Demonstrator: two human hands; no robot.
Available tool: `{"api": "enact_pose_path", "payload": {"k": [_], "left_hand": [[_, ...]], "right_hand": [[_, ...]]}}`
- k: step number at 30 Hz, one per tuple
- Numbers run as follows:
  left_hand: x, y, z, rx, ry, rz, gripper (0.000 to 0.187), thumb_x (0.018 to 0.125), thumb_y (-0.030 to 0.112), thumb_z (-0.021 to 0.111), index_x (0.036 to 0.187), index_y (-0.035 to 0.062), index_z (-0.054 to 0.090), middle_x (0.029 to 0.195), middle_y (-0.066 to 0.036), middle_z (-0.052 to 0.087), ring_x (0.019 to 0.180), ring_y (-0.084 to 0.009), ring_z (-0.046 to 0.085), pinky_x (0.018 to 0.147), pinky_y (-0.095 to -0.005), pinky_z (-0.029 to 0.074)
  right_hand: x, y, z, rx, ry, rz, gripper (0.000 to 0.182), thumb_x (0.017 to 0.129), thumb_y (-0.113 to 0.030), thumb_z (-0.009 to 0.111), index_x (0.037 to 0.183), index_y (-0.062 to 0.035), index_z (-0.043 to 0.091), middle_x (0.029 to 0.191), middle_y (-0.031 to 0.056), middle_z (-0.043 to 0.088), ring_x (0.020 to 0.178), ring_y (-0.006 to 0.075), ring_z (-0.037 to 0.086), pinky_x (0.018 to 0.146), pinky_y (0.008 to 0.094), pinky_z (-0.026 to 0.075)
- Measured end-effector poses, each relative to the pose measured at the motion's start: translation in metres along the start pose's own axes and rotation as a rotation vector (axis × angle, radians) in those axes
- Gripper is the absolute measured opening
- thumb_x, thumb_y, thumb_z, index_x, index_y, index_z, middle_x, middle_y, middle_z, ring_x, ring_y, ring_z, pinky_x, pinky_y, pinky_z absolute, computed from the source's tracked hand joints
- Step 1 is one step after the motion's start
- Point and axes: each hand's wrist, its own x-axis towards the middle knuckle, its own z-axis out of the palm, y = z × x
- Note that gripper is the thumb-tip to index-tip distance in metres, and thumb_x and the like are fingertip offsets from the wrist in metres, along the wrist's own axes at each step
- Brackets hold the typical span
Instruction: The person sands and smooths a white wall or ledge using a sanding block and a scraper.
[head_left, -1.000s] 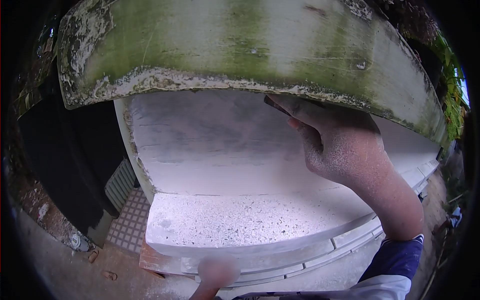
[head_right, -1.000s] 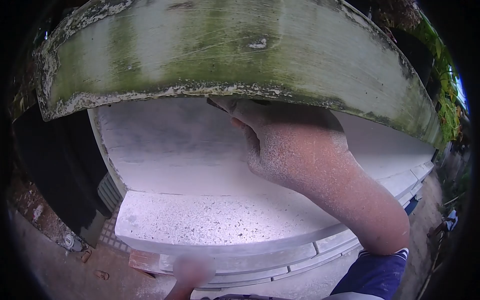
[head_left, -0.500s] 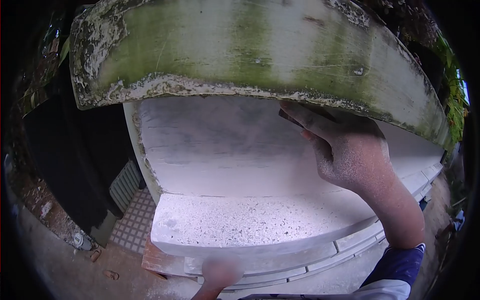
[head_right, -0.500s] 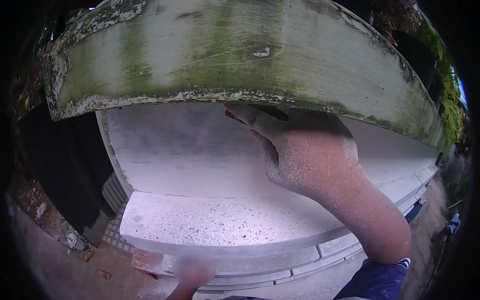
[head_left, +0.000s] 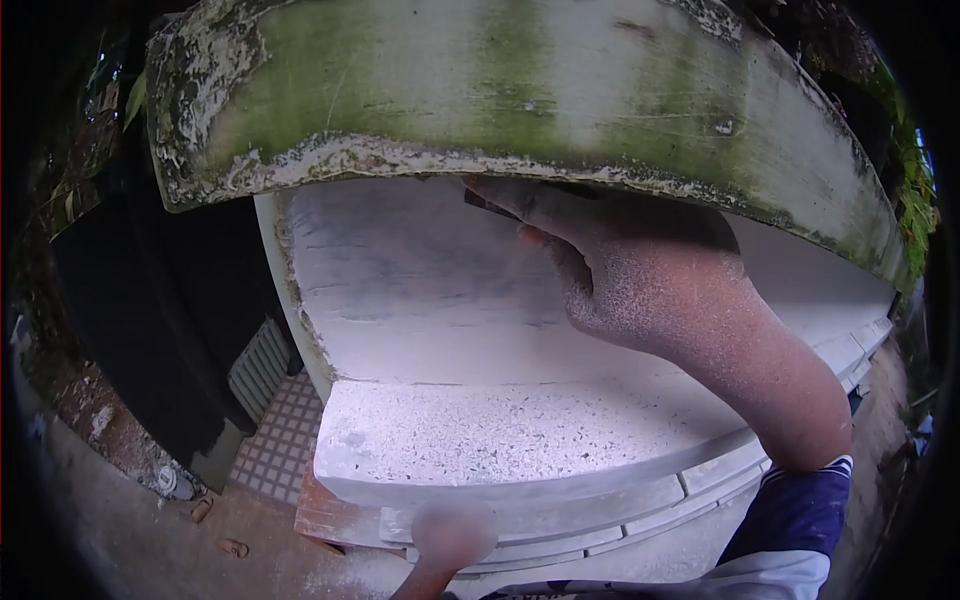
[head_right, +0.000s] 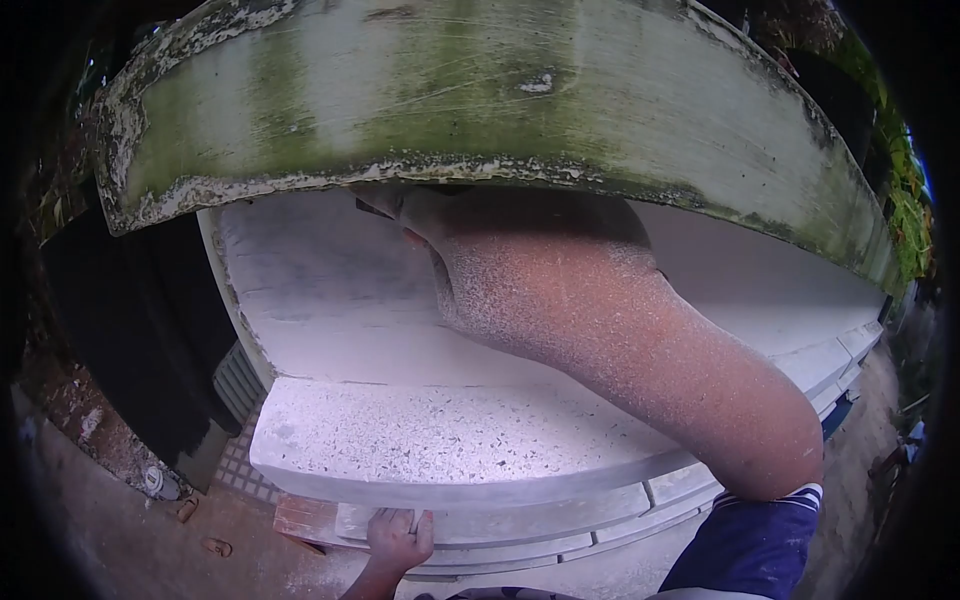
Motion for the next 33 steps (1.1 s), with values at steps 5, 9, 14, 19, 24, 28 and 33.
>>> {"api": "enact_pose_path", "payload": {"k": [5,9,14,19,24,28,33], "left_hand": [[0.0,0.0,0.003,-0.038,0.106,0.013,0.012,0.078,0.016,0.072,0.084,0.0057,0.069,0.076,-0.011,0.067,0.065,-0.0305,0.065,0.062,-0.0382,0.054],[-0.007,0.0,-0.002,-0.029,0.011,0.023,0.014,0.078,0.016,0.073,0.085,0.0049,0.07,0.076,-0.011,0.067,0.064,-0.0299,0.065,0.061,-0.0381,0.054],[0.001,0.001,0.001,-0.057,0.067,0.02,0.012,0.079,0.016,0.073,0.084,0.0051,0.071,0.075,-0.01,0.067,0.064,-0.029,0.066,0.06,-0.0382,0.054],[-0.003,0.002,-0.002,-0.083,-0.021,0.038,0.015,0.079,0.015,0.072,0.087,0.0029,0.07,0.08,-0.014,0.069,0.068,-0.0329,0.067,0.065,-0.0403,0.056],[0.001,0.001,-0.004,-0.063,0.025,0.056,0.013,0.08,0.017,0.073,0.085,0.0058,0.072,0.078,-0.009,0.07,0.066,-0.0269,0.067,0.063,-0.0367,0.055],[0.004,0.003,-0.004,-0.102,0.035,0.034,0.013,0.082,0.018,0.072,0.088,0.0063,0.072,0.081,-0.009,0.071,0.069,-0.0268,0.069,0.065,-0.037,0.056],[0.003,0.002,-0.008,-0.079,-0.023,0.025,0.014,0.083,0.018,0.071,0.09,0.0058,0.073,0.083,-0.009,0.072,0.072,-0.0273,0.07,0.068,-0.0376,0.056]], "right_hand": [[-0.015,0.022,0.016,-0.017,0.235,-0.124,0.049,0.099,-0.014,0.054,0.146,-0.0311,0.055,0.085,0.0076,0.072,0.067,0.0166,0.07,0.063,0.0353,0.061],[-0.004,-0.001,0.001,0.014,-0.008,0.033,0.05,0.099,-0.015,0.056,0.146,-0.0326,0.055,0.085,0.0073,0.072,0.065,0.0153,0.069,0.061,0.0341,0.06],[-0.01,0.013,0.015,0.033,0.14,-0.066,0.048,0.1,-0.016,0.057,0.145,-0.0317,0.056,0.093,0.0076,0.073,0.067,0.0173,0.069,0.065,0.0353,0.06],[0.012,-0.018,0.0,0.101,-0.03,0.045,0.054,0.095,-0.011,0.064,0.144,-0.0325,0.058,0.116,0.0034,0.074,0.083,0.0209,0.073,0.08,0.036,0.062],[0.007,-0.021,0.003,0.079,0.1,-0.026,0.053,0.094,-0.01,0.065,0.142,-0.0316,0.06,0.119,0.0014,0.073,0.087,0.0206,0.074,0.081,0.0348,0.062],[0.016,-0.029,0.003,0.073,0.129,-0.059,0.05,0.097,-0.014,0.063,0.143,-0.0323,0.059,0.122,0.0018,0.072,0.092,0.0193,0.074,0.082,0.0335,0.061],[0.039,-0.068,0.002,0.084,0.148,-0.037,0.053,0.097,-0.011,0.061,0.145,-0.033,0.057,0.125,0.0008,0.071,0.098,0.0188,0.073,0.085,0.0352,0.061]]}}
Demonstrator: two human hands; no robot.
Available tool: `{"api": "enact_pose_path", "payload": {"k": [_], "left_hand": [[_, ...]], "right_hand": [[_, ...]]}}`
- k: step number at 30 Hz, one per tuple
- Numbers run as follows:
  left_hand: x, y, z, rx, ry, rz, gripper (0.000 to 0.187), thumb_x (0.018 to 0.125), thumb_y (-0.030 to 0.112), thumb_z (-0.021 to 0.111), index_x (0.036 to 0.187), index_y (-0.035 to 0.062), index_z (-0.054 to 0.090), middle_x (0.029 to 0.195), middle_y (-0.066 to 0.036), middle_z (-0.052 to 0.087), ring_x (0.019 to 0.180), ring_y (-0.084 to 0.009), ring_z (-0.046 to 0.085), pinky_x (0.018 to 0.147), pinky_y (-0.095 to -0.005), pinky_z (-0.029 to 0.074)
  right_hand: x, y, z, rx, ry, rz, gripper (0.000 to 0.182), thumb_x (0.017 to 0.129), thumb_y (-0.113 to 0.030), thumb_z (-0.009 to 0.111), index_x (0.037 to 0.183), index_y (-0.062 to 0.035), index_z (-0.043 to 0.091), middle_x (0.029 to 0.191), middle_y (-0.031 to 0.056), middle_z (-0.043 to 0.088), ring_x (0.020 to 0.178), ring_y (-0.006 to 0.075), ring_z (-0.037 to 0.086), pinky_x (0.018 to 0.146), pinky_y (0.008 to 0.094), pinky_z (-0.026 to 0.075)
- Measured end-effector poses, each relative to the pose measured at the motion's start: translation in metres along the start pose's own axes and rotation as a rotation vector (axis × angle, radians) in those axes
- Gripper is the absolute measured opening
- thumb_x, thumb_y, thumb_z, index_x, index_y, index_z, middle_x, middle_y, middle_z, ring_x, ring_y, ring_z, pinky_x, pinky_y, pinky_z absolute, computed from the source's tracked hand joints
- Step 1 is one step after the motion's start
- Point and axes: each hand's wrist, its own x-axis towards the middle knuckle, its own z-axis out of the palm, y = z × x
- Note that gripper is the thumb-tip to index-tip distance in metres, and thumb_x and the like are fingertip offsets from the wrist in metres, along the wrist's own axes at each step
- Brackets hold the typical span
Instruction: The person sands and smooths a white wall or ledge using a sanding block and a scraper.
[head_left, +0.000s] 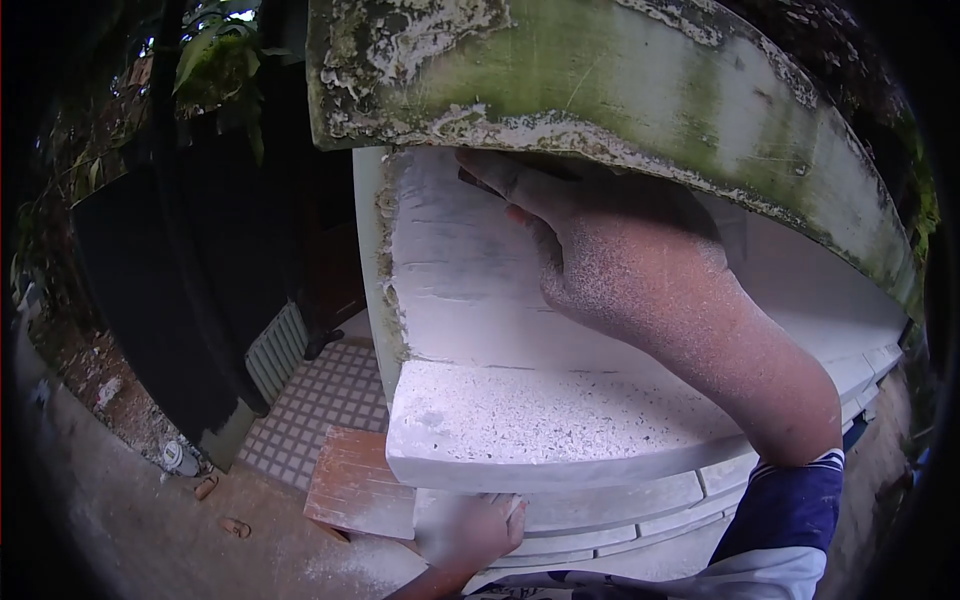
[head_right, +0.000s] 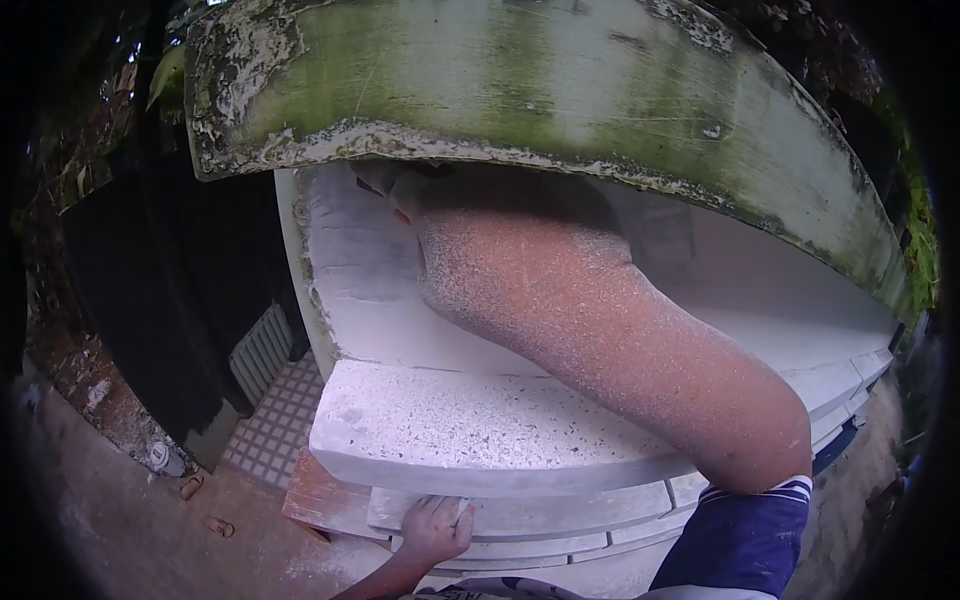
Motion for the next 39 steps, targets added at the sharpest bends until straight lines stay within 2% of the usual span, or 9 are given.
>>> {"api": "enact_pose_path", "payload": {"k": [3,9,15,18,21,24,27,30,39], "left_hand": [[-0.005,0.0,0.003,-0.027,-0.02,-0.034,0.016,0.084,0.019,0.07,0.092,0.0059,0.073,0.085,-0.009,0.072,0.074,-0.0278,0.07,0.069,-0.0377,0.056],[-0.003,0.0,-0.001,-0.092,-0.056,-0.003,0.015,0.087,0.021,0.069,0.089,0.0058,0.071,0.079,-0.011,0.07,0.071,-0.0302,0.069,0.067,-0.0401,0.056],[-0.001,-0.002,-0.002,-0.12,-0.069,-0.039,0.016,0.088,0.021,0.068,0.092,0.0065,0.072,0.081,-0.011,0.071,0.071,-0.03,0.069,0.068,-0.0408,0.056],[-0.002,0.001,-0.006,-0.128,-0.115,-0.028,0.015,0.088,0.021,0.068,0.093,0.0074,0.072,0.083,-0.01,0.071,0.072,-0.03,0.069,0.069,-0.041,0.056],[0.0,-0.003,-0.006,-0.129,-0.118,-0.019,0.016,0.088,0.022,0.068,0.09,0.0064,0.072,0.078,-0.011,0.07,0.07,-0.0302,0.069,0.067,-0.0408,0.055],[-0.001,-0.004,-0.004,-0.137,-0.124,-0.028,0.018,0.088,0.022,0.068,0.093,0.0055,0.072,0.08,-0.012,0.07,0.071,-0.0307,0.069,0.068,-0.0415,0.056],[-0.001,-0.001,-0.007,-0.151,-0.175,-0.007,0.02,0.089,0.023,0.067,0.096,0.0047,0.072,0.082,-0.013,0.071,0.074,-0.0316,0.07,0.07,-0.0425,0.056],[0.001,-0.006,-0.008,-0.142,-0.214,-0.034,0.022,0.09,0.024,0.066,0.098,0.004,0.072,0.086,-0.014,0.072,0.076,-0.0328,0.07,0.073,-0.0435,0.056],[-0.002,-0.006,-0.008,-0.153,-0.248,-0.049,0.023,0.092,0.024,0.062,0.104,0.0061,0.072,0.092,-0.012,0.073,0.083,-0.0324,0.07,0.079,-0.0444,0.055]], "right_hand": [[-0.008,0.016,0.009,0.1,0.092,-0.081,0.053,0.097,-0.012,0.06,0.145,-0.0335,0.057,0.125,-0.0007,0.071,0.099,0.0204,0.073,0.086,0.0354,0.06],[0.007,-0.011,-0.017,0.079,-0.166,0.089,0.053,0.096,-0.009,0.061,0.144,-0.031,0.058,0.131,-0.0006,0.069,0.098,0.0224,0.073,0.087,0.0358,0.06],[-0.007,0.004,-0.001,0.046,0.024,-0.039,0.053,0.097,-0.012,0.061,0.145,-0.0332,0.057,0.127,-0.0001,0.071,0.088,0.0237,0.073,0.084,0.0365,0.06],[0.009,-0.02,-0.02,0.002,-0.203,0.104,0.054,0.098,-0.012,0.061,0.146,-0.0335,0.055,0.131,0.0011,0.069,0.088,0.0224,0.073,0.083,0.0364,0.06],[-0.003,-0.003,-0.001,0.022,0.065,-0.039,0.041,0.101,-0.021,0.054,0.141,-0.0267,0.06,0.119,0.0006,0.073,0.081,0.0204,0.074,0.075,0.0365,0.062],[-0.006,-0.003,-0.008,0.001,-0.045,0.004,0.054,0.099,-0.015,0.06,0.149,-0.0343,0.052,0.129,0.002,0.069,0.085,0.0222,0.073,0.081,0.0358,0.06],[0.004,-0.016,-0.014,0.036,-0.117,0.062,0.041,0.101,-0.021,0.054,0.142,-0.0272,0.06,0.117,0.0016,0.073,0.078,0.0212,0.073,0.073,0.0377,0.062],[-0.006,-0.006,-0.001,0.002,0.053,-0.017,0.042,0.102,-0.022,0.054,0.143,-0.0265,0.059,0.116,0.0025,0.074,0.077,0.0223,0.072,0.075,0.038,0.062],[-0.008,-0.012,-0.009,0.047,-0.048,0.062,0.042,0.103,-0.025,0.052,0.145,-0.0278,0.056,0.108,0.005,0.074,0.08,0.0228,0.072,0.076,0.0405,0.061]]}}
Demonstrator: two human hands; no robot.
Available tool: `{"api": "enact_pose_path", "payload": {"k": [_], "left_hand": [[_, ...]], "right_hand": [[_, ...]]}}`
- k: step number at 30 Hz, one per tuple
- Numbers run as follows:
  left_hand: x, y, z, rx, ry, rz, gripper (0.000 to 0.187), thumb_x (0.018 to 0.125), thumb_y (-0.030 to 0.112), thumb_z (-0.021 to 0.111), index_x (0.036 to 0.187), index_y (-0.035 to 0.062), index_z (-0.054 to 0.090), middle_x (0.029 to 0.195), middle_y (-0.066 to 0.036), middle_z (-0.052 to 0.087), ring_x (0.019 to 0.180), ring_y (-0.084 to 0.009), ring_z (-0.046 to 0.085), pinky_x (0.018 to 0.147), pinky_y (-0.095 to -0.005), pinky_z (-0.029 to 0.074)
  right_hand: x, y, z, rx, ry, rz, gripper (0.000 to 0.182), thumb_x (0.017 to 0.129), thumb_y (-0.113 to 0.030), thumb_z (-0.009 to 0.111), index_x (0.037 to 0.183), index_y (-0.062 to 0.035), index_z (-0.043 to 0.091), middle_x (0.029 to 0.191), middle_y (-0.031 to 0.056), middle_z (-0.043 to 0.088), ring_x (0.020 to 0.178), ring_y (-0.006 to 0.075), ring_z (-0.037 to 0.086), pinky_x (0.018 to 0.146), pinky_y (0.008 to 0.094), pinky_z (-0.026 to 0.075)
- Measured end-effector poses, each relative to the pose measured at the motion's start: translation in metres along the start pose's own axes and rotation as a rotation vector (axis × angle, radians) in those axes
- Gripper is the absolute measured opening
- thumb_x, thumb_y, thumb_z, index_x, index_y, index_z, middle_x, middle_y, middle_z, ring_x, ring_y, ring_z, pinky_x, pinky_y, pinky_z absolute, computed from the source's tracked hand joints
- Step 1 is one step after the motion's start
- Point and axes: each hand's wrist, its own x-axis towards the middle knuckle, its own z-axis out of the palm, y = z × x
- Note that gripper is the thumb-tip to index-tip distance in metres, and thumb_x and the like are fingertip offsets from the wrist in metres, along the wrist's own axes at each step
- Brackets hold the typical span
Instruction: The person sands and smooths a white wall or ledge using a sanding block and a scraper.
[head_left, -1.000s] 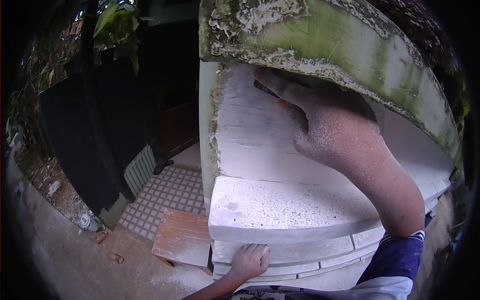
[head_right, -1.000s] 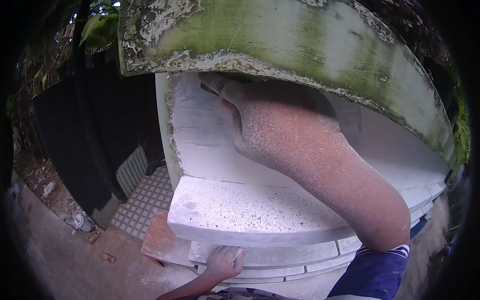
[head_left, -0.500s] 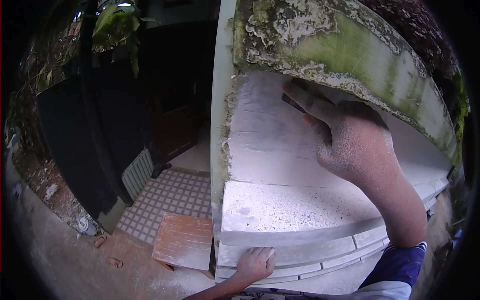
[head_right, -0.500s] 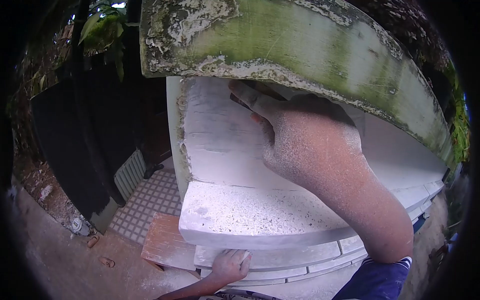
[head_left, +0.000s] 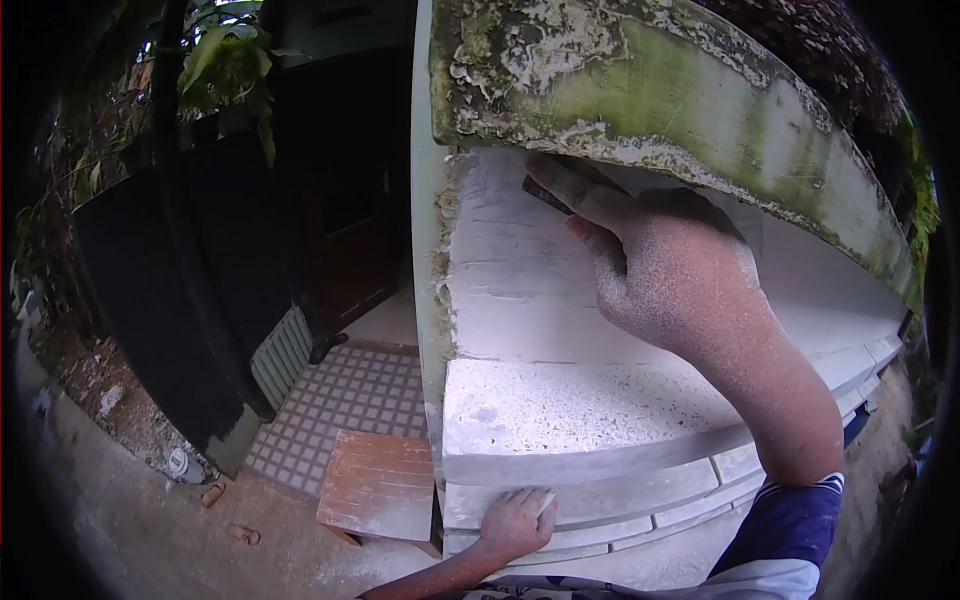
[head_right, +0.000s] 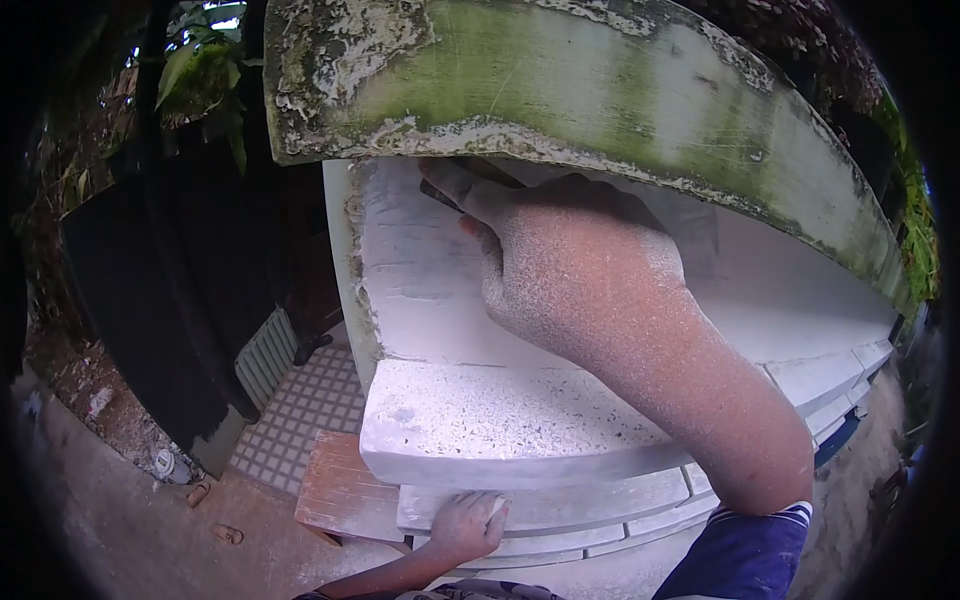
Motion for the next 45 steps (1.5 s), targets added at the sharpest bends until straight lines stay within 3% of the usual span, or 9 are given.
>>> {"api": "enact_pose_path", "payload": {"k": [8,11,17,21,27,28,35,41,45], "left_hand": [[-0.001,-0.002,0.003,0.007,0.032,0.017,0.025,0.091,0.025,0.065,0.098,0.0024,0.071,0.091,-0.016,0.073,0.083,-0.0347,0.07,0.078,-0.0441,0.055],[-0.002,0.003,-0.005,-0.013,0.035,-0.029,0.024,0.093,0.025,0.062,0.1,0.0041,0.071,0.092,-0.014,0.072,0.084,-0.033,0.07,0.079,-0.0449,0.055],[-0.005,-0.005,0.005,0.001,0.023,-0.004,0.026,0.091,0.026,0.065,0.1,0.0026,0.072,0.093,-0.015,0.073,0.088,-0.0335,0.07,0.082,-0.0437,0.055],[-0.005,-0.004,0.003,0.01,0.038,-0.028,0.024,0.091,0.024,0.065,0.101,0.0032,0.072,0.094,-0.015,0.074,0.087,-0.0333,0.071,0.082,-0.0427,0.056],[-0.007,-0.005,0.0,-0.026,0.035,0.011,0.024,0.09,0.023,0.066,0.101,0.0024,0.072,0.094,-0.014,0.074,0.086,-0.0332,0.071,0.081,-0.0431,0.056],[-0.006,-0.005,0.002,-0.006,0.045,0.026,0.024,0.09,0.022,0.065,0.101,0.0026,0.072,0.094,-0.014,0.074,0.086,-0.0332,0.071,0.081,-0.0433,0.056],[-0.004,-0.003,-0.008,-0.019,0.056,-0.051,0.024,0.088,0.021,0.067,0.102,0.002,0.071,0.095,-0.018,0.073,0.085,-0.0363,0.07,0.08,-0.0455,0.056],[-0.006,-0.011,0.001,-0.031,0.095,0.025,0.024,0.086,0.019,0.068,0.102,0.0001,0.07,0.093,-0.018,0.072,0.083,-0.0379,0.07,0.077,-0.0462,0.056],[0.001,-0.006,0.001,-0.023,0.123,0.053,0.023,0.086,0.018,0.068,0.1,-0.0002,0.07,0.093,-0.018,0.072,0.083,-0.0384,0.069,0.077,-0.0466,0.056]], "right_hand": [[0.009,-0.007,-0.004,-0.019,-0.036,0.025,0.043,0.104,-0.027,0.051,0.146,-0.0326,0.055,0.101,0.0104,0.074,0.074,0.023,0.071,0.072,0.0394,0.061],[-0.004,0.001,-0.022,-0.102,-0.225,0.167,0.042,0.103,-0.025,0.052,0.144,-0.032,0.056,0.102,0.0097,0.074,0.077,0.0244,0.072,0.074,0.04,0.061],[0.012,-0.001,-0.011,0.007,-0.109,0.035,0.044,0.102,-0.024,0.052,0.146,-0.031,0.055,0.109,0.0062,0.074,0.084,0.027,0.073,0.08,0.0408,0.061],[0.007,0.008,0.009,-0.045,0.123,-0.07,0.041,0.102,-0.024,0.053,0.143,-0.0293,0.058,0.11,0.0072,0.074,0.084,0.0259,0.073,0.08,0.0409,0.061],[0.001,0.008,-0.008,-0.023,-0.064,0.098,0.046,0.1,-0.021,0.053,0.145,-0.0316,0.056,0.107,0.0098,0.074,0.083,0.0254,0.073,0.079,0.0403,0.061],[0.006,0.009,0.009,-0.038,0.082,-0.031,0.048,0.1,-0.021,0.053,0.146,-0.0332,0.054,0.101,0.0097,0.074,0.081,0.0256,0.072,0.077,0.0412,0.061],[-0.036,0.029,-0.01,-0.105,-0.244,0.265,0.049,0.099,-0.023,0.056,0.146,-0.0354,0.054,0.084,0.0135,0.067,0.074,0.029,0.069,0.072,0.0424,0.059],[-0.115,0.095,0.011,-0.064,0.005,0.432,0.055,0.096,-0.015,0.062,0.148,-0.0311,0.055,0.078,0.0165,0.063,0.071,0.0357,0.067,0.068,0.0426,0.055],[-0.138,0.1,0.017,0.139,0.202,0.488,0.056,0.097,-0.012,0.061,0.151,-0.0176,0.05,0.09,0.0213,0.07,0.077,0.0334,0.07,0.073,0.0406,0.055]]}}
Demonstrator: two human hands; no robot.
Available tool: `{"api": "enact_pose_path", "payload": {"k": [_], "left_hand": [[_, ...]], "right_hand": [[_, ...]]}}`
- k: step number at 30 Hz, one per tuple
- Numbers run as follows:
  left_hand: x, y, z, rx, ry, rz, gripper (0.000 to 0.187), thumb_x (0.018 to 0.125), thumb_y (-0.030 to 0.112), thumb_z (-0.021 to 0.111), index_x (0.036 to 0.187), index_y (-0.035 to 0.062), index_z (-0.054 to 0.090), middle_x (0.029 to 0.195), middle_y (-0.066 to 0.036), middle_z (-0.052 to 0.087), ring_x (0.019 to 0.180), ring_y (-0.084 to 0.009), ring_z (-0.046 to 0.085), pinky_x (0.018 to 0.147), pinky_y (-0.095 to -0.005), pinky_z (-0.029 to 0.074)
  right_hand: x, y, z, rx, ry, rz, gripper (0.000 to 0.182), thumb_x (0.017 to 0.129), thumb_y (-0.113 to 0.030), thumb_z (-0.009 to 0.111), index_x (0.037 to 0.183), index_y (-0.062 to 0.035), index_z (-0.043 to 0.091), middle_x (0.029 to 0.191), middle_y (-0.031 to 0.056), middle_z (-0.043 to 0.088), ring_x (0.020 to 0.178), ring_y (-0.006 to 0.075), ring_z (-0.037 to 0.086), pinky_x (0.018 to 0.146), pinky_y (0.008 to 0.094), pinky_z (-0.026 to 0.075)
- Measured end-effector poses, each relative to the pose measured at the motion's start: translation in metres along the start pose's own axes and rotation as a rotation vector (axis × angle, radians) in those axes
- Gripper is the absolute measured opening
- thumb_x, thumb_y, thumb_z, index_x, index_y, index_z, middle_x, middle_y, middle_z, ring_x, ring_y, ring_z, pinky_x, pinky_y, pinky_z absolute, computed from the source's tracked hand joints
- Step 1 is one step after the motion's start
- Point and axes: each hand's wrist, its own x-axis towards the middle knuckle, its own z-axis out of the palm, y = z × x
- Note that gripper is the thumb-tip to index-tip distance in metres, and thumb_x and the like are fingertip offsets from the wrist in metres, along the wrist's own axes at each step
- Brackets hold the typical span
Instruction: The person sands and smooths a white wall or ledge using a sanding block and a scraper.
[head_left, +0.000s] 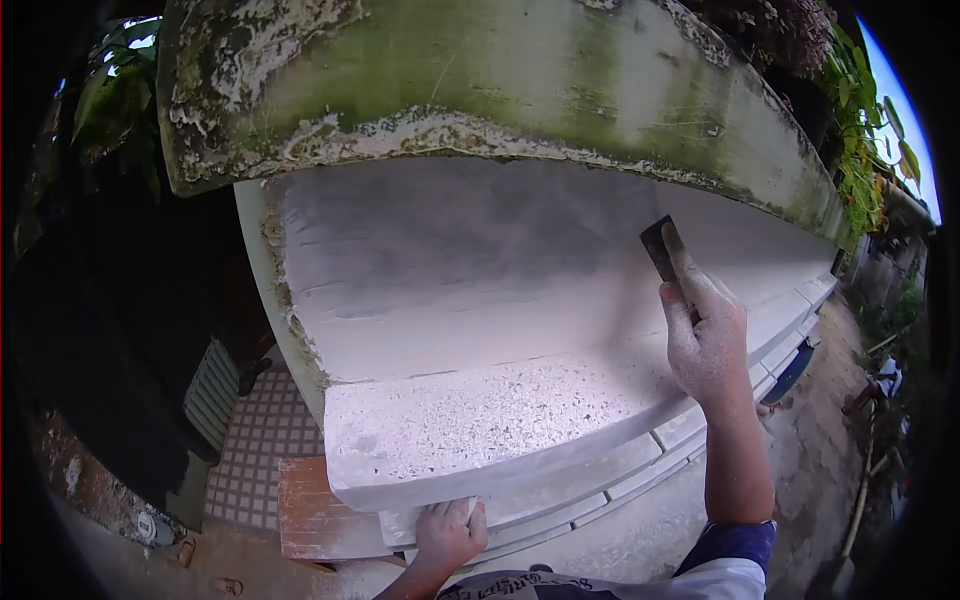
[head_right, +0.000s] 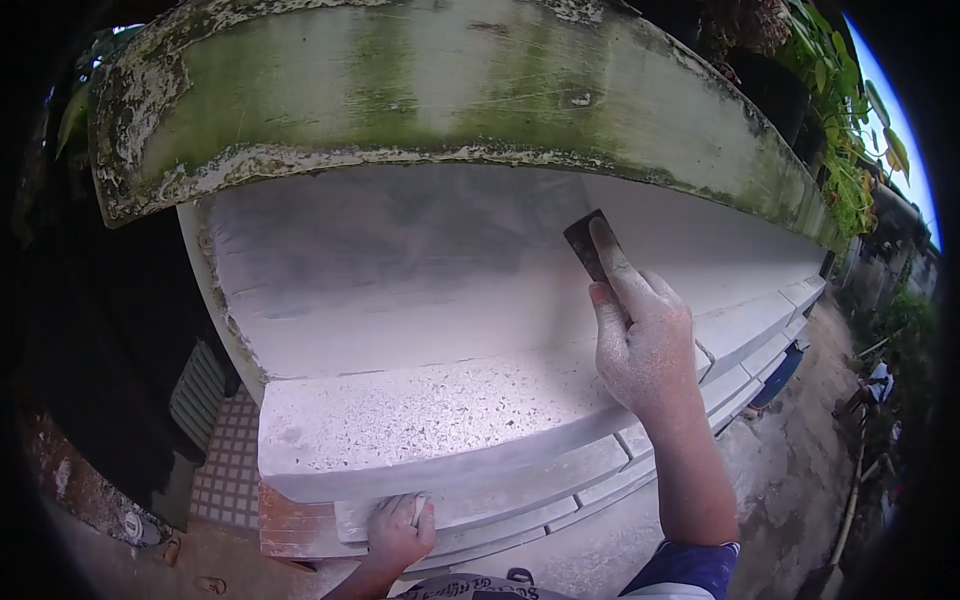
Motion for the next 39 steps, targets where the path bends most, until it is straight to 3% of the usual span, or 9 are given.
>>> {"api": "enact_pose_path", "payload": {"k": [3,9,15,18,21,24,28,34,39], "left_hand": [[0.0,-0.001,0.002,0.012,0.001,-0.001,0.022,0.085,0.017,0.067,0.098,0.0002,0.071,0.092,-0.018,0.072,0.082,-0.039,0.069,0.077,-0.0474,0.055],[-0.002,-0.005,0.006,0.067,0.035,0.013,0.02,0.084,0.014,0.066,0.098,0.0006,0.071,0.091,-0.018,0.072,0.082,-0.0397,0.069,0.076,-0.0484,0.055],[-0.005,-0.004,0.009,0.093,0.022,-0.013,0.019,0.084,0.012,0.066,0.097,-0.0012,0.07,0.089,-0.02,0.071,0.079,-0.0407,0.069,0.073,-0.0486,0.055],[-0.003,-0.001,0.008,0.081,0.027,-0.038,0.021,0.083,0.012,0.067,0.098,-0.0025,0.07,0.087,-0.021,0.071,0.078,-0.041,0.068,0.072,-0.049,0.055],[-0.005,0.0,0.008,0.079,0.012,-0.065,0.023,0.083,0.012,0.067,0.099,-0.0037,0.069,0.087,-0.021,0.07,0.078,-0.0414,0.068,0.072,-0.0493,0.055],[-0.005,0.0,0.008,0.103,0.046,-0.052,0.024,0.082,0.012,0.068,0.1,-0.0042,0.069,0.087,-0.022,0.07,0.077,-0.0414,0.068,0.071,-0.0492,0.055],[-0.002,0.001,0.008,0.109,0.083,-0.012,0.022,0.081,0.011,0.068,0.098,-0.0038,0.069,0.085,-0.021,0.07,0.075,-0.0409,0.068,0.07,-0.0486,0.055],[0.001,0.005,0.01,0.117,0.067,-0.017,0.015,0.081,0.01,0.069,0.09,-0.0022,0.068,0.079,-0.02,0.068,0.067,-0.0407,0.066,0.066,-0.0486,0.053],[-0.004,0.002,0.01,0.139,0.05,-0.008,0.013,0.079,0.012,0.07,0.087,0.0012,0.068,0.076,-0.017,0.067,0.063,-0.0385,0.064,0.061,-0.0485,0.052]], "right_hand": [[-0.007,0.001,0.008,0.159,0.154,0.165,0.052,0.097,-0.014,0.064,0.146,-0.0027,0.051,0.097,0.024,0.072,0.081,0.0282,0.073,0.077,0.038,0.055],[0.008,0.021,-0.001,0.286,0.01,0.545,0.033,0.098,-0.02,0.067,0.119,0.0014,0.056,0.082,0.0167,0.071,0.069,0.0221,0.068,0.066,0.0344,0.054],[0.018,0.018,-0.021,0.651,-0.245,0.706,0.032,0.1,-0.024,0.064,0.117,0.0009,0.051,0.07,0.0072,0.062,0.061,0.0137,0.06,0.058,0.0294,0.049],[0.015,0.02,-0.022,0.636,-0.247,0.636,0.034,0.101,-0.028,0.063,0.114,0.0027,0.054,0.07,0.0092,0.062,0.058,0.0163,0.059,0.058,0.0336,0.049],[0.005,0.026,-0.009,0.34,-0.113,0.386,0.034,0.101,-0.03,0.062,0.106,0.0036,0.058,0.068,0.0139,0.062,0.056,0.0218,0.06,0.059,0.04,0.049],[0.004,0.015,-0.02,0.107,-0.244,0.196,0.034,0.1,-0.03,0.061,0.099,0.0039,0.061,0.065,0.0196,0.061,0.057,0.0288,0.063,0.062,0.0444,0.049],[0.016,0.02,-0.018,-0.036,-0.297,0.194,0.033,0.099,-0.028,0.062,0.099,0.0052,0.064,0.067,0.0237,0.064,0.066,0.0393,0.068,0.065,0.046,0.051],[0.047,0.011,0.004,0.113,-0.066,0.07,0.033,0.098,-0.028,0.061,0.092,0.0041,0.068,0.072,0.0265,0.066,0.069,0.0423,0.068,0.068,0.0476,0.051],[0.046,0.011,-0.001,0.096,-0.173,0.181,0.035,0.099,-0.028,0.058,0.093,0.0053,0.069,0.076,0.0279,0.066,0.072,0.043,0.068,0.07,0.0477,0.052]]}}
